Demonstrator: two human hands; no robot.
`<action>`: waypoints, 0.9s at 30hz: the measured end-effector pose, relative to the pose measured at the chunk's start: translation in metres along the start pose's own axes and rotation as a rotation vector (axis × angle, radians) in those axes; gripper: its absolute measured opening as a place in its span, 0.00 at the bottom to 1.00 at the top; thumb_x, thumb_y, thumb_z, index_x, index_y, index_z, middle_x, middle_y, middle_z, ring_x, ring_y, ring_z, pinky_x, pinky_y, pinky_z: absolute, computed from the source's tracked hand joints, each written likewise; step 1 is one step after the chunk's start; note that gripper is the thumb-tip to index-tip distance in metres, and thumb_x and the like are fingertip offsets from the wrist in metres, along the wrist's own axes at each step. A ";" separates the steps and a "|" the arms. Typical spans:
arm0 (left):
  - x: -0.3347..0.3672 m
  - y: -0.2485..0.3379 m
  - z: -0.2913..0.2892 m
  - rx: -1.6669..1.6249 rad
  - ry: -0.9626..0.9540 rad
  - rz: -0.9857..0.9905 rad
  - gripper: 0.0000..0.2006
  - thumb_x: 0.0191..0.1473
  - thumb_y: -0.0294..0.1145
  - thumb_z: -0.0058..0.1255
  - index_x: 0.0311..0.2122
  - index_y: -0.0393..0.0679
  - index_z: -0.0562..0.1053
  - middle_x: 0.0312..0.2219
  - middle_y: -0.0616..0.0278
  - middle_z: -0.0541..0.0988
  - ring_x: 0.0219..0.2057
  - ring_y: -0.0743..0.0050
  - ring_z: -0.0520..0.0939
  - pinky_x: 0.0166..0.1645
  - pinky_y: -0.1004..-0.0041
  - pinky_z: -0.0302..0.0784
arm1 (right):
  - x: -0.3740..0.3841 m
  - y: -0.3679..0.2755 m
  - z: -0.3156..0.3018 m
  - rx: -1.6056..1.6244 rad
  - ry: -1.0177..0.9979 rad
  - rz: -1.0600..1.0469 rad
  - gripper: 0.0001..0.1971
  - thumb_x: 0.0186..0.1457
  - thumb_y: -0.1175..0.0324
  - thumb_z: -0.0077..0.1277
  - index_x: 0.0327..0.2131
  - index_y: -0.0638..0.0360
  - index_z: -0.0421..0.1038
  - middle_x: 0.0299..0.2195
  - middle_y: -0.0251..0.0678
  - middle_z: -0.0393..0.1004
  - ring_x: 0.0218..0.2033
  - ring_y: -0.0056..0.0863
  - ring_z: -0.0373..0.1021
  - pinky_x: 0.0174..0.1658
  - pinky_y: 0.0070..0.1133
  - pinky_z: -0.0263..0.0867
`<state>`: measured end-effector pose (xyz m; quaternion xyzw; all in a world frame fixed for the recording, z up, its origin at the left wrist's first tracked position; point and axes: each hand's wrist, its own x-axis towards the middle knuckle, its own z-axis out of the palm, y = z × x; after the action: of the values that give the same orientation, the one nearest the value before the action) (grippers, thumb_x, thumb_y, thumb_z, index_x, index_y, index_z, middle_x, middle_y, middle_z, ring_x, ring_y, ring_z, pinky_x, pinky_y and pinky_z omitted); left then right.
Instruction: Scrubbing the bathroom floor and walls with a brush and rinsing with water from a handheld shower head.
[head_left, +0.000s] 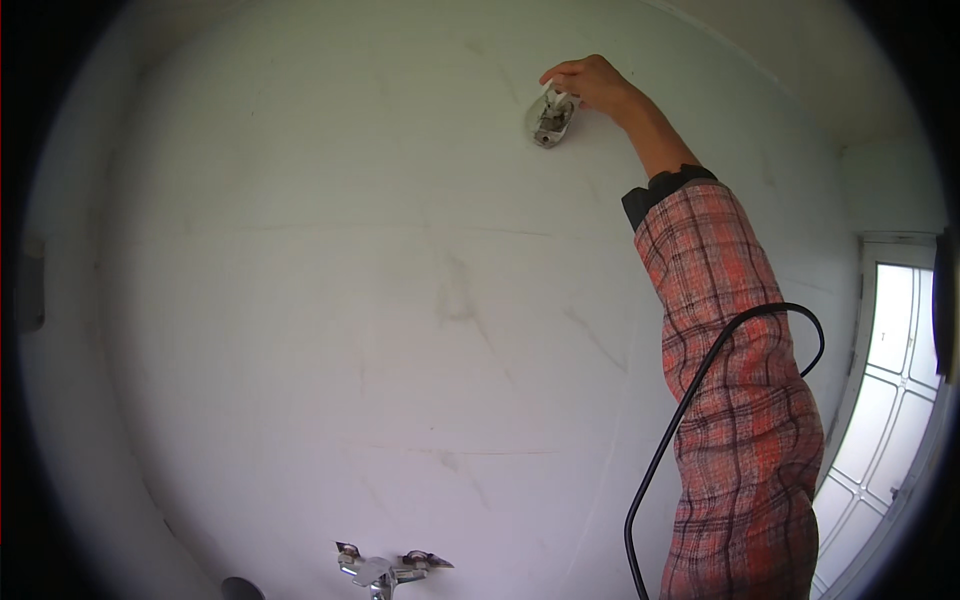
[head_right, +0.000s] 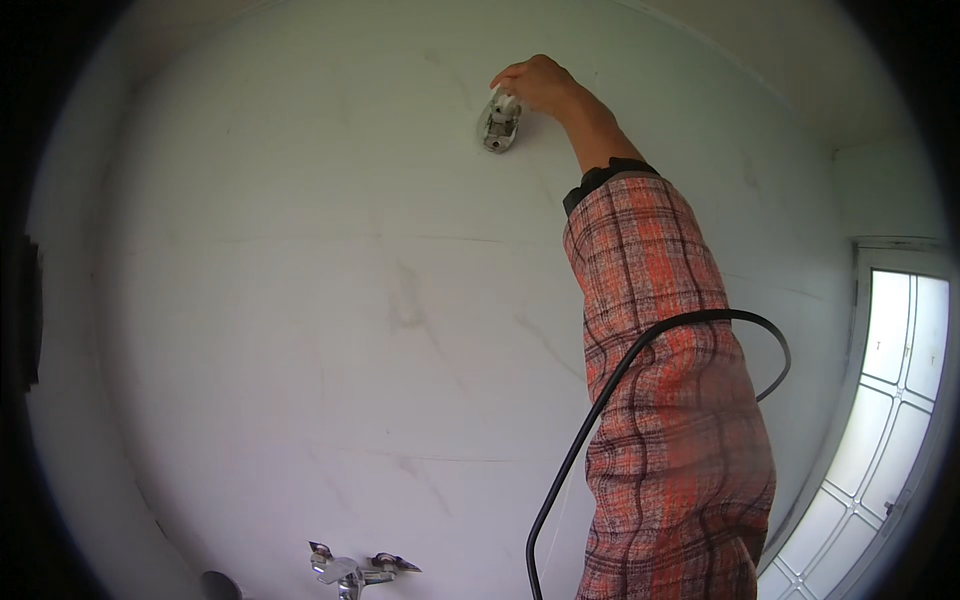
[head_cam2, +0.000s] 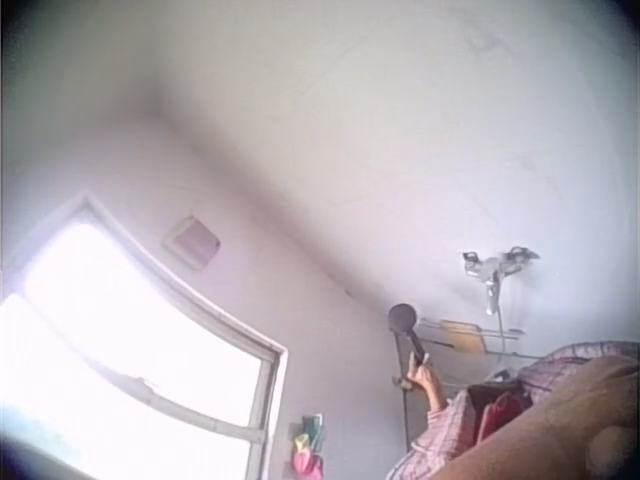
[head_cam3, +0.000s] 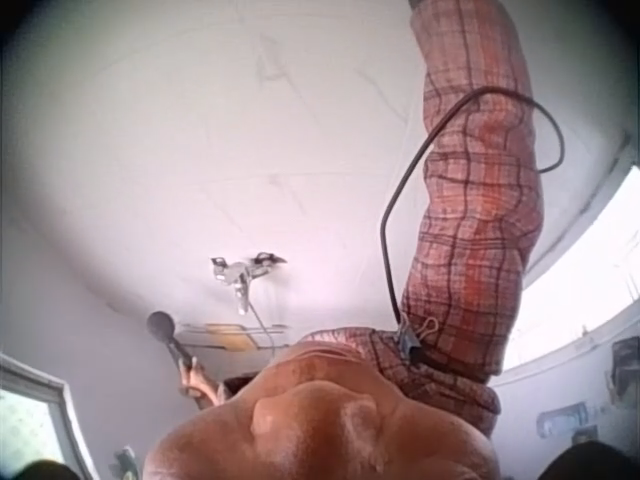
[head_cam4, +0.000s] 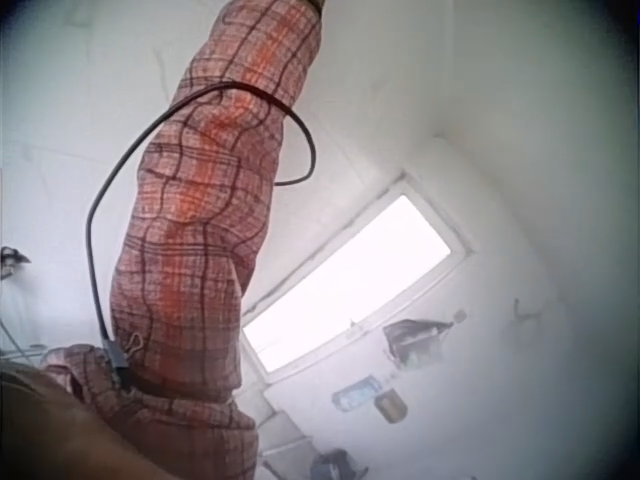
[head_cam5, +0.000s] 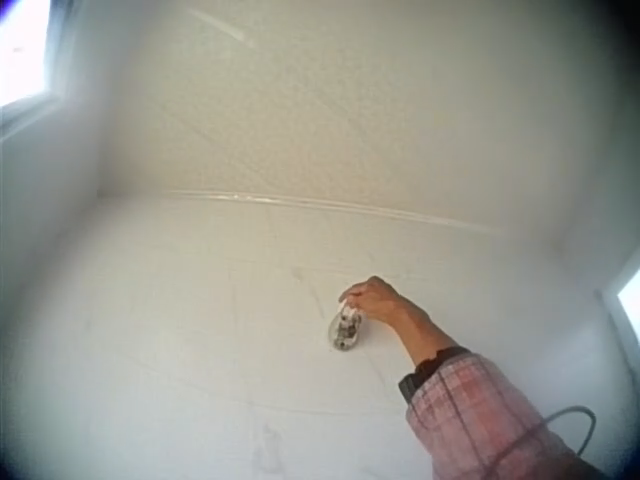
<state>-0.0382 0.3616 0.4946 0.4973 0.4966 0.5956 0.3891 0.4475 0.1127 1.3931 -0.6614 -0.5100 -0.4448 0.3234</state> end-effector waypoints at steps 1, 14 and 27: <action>0.001 0.001 -0.001 0.009 0.002 0.005 0.12 0.54 0.33 0.42 0.39 0.37 0.65 0.25 0.61 0.70 0.25 0.73 0.69 0.30 0.74 0.68 | -0.001 -0.003 0.000 0.108 -0.067 0.068 0.11 0.52 0.64 0.44 0.37 0.47 0.74 0.37 0.31 0.72 0.39 0.28 0.67 0.40 0.28 0.68; -0.047 0.033 -0.052 -0.484 0.056 -0.187 0.07 0.51 0.29 0.46 0.35 0.38 0.67 0.21 0.60 0.70 0.21 0.75 0.67 0.27 0.74 0.66 | -0.036 -0.034 -0.022 0.047 -0.073 -0.005 0.12 0.51 0.65 0.43 0.38 0.49 0.74 0.31 0.31 0.72 0.31 0.24 0.68 0.33 0.23 0.69; -0.062 0.066 -0.049 -0.105 0.277 -0.046 0.07 0.41 0.19 0.45 0.20 0.44 0.63 0.12 0.74 0.58 0.13 0.84 0.55 0.17 0.77 0.48 | -0.019 -0.023 -0.018 0.190 0.140 -0.014 0.11 0.39 0.61 0.52 0.26 0.54 0.77 0.20 0.27 0.71 0.19 0.18 0.62 0.26 0.19 0.62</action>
<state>-0.0716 0.2788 0.5454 0.3779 0.5247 0.6747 0.3560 0.4188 0.0956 1.3819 -0.5914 -0.5307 -0.4417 0.4165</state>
